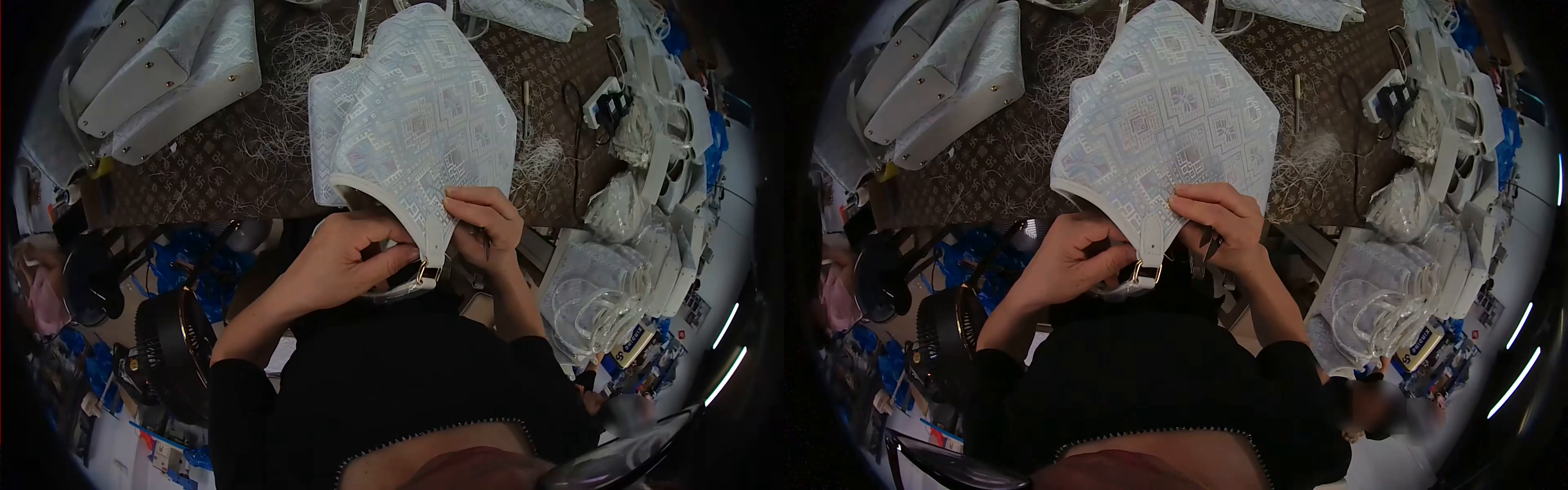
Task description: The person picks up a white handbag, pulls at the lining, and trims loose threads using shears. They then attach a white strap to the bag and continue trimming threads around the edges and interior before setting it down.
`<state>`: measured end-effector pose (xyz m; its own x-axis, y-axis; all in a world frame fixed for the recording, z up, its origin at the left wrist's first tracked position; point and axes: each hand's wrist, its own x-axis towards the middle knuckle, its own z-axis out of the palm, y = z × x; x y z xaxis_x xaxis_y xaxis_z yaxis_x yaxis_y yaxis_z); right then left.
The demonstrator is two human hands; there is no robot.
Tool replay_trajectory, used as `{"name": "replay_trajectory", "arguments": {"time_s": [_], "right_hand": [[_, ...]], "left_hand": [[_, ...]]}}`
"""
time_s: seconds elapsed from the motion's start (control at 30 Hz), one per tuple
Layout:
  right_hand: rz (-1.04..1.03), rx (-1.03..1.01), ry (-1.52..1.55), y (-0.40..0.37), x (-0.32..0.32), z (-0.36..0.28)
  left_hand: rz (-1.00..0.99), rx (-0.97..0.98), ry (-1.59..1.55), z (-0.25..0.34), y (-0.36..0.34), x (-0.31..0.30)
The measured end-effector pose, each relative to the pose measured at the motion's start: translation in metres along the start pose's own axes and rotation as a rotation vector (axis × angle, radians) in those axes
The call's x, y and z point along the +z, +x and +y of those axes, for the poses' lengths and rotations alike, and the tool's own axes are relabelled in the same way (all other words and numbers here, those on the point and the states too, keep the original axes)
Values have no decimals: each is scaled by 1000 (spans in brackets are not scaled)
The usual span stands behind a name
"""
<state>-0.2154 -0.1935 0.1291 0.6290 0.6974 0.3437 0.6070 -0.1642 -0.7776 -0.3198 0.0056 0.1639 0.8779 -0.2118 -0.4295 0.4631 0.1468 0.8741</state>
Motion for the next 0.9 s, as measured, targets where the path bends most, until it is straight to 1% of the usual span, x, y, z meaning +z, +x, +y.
{"name": "replay_trajectory", "arguments": {"time_s": [0.23,0.47,0.57,0.63,0.67,0.73,0.77,0.83,0.87,0.9], "right_hand": [[2,-38,-18,1,2,3],[17,-81,-24,1,7,7],[-13,-49,-8,4,9,5],[-36,-25,9,7,12,3],[-65,-4,26,9,14,3],[-58,-9,18,10,22,7],[-62,-15,9,10,26,8],[-61,-2,-8,14,35,9],[-69,9,-30,15,39,9],[-65,9,-27,15,41,7]], "left_hand": [[3,-11,-43,-4,0,-2],[37,2,-16,-6,-2,-2],[36,-61,-35,-9,-5,-6],[110,-188,-134,-10,-9,-14],[108,-191,-123,-10,-12,-17],[226,17,-317,-10,-19,-22],[227,15,-305,-10,-20,-24],[177,113,28,-14,-24,-29],[177,111,35,-18,-23,-27],[226,73,111,-21,-21,-23]]}}
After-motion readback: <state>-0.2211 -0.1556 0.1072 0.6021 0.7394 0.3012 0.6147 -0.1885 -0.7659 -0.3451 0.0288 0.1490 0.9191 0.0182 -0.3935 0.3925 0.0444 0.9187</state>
